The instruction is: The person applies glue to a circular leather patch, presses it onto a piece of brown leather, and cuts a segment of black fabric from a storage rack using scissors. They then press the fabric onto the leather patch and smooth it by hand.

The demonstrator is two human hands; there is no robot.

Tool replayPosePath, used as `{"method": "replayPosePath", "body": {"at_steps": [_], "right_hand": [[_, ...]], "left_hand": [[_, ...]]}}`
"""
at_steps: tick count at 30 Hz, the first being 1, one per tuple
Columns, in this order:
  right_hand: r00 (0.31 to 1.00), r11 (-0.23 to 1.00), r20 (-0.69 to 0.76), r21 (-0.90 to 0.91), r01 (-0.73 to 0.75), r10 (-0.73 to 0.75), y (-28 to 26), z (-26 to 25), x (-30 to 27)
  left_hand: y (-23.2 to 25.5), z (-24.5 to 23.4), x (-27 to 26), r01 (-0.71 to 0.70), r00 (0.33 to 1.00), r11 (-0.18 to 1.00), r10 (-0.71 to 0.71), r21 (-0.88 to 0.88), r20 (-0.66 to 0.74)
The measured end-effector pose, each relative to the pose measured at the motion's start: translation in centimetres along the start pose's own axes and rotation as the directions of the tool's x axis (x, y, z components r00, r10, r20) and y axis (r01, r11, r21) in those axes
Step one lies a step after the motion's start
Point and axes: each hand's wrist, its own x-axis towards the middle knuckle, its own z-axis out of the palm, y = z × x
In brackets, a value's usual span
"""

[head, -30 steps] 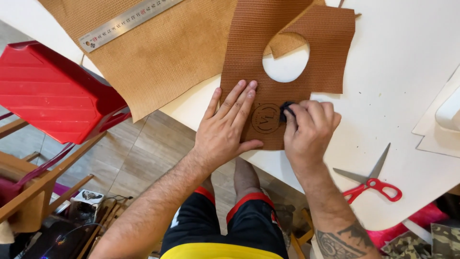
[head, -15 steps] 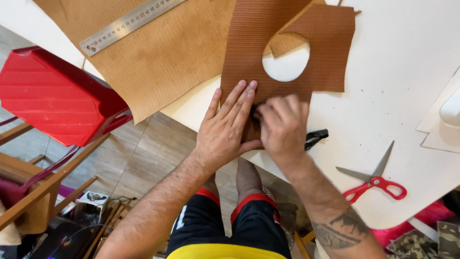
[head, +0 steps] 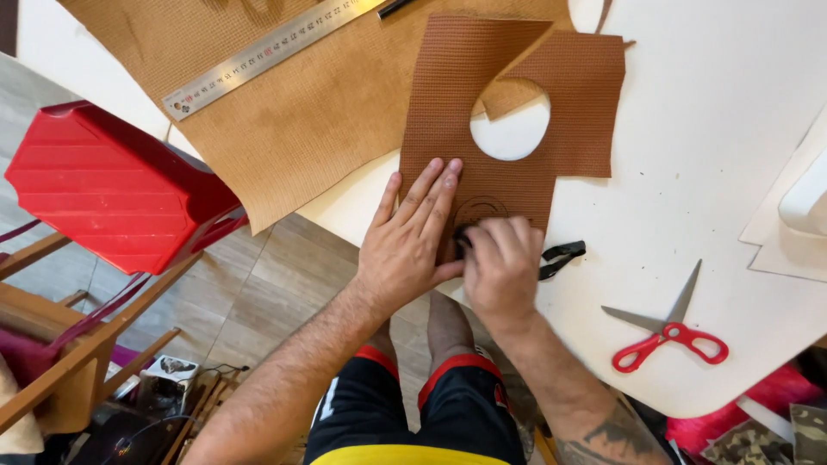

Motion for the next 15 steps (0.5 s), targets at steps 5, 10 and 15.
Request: {"method": "replayPosePath", "body": {"at_steps": [5,10,15], "right_hand": [[0.999,0.998,0.001,-0.034,0.053,-0.053,2.9,0.0,0.4],[0.995,0.997,0.055,-0.013,0.082,-0.082,0.1,0.7,1.8],[0.998,0.997,0.055,-0.071,0.017,-0.013,1.8,-0.6,1.0]], "left_hand": [[0.4,-0.4,-0.4,0.014,1.000,1.000,-0.014,0.012,0.018],[0.1,0.0,0.3,0.003,1.000,0.999,-0.004,0.047,0.009],[0.2,-0.4,0.2,0.010,1.000,1.000,-0.010,0.001,0.006]]}}
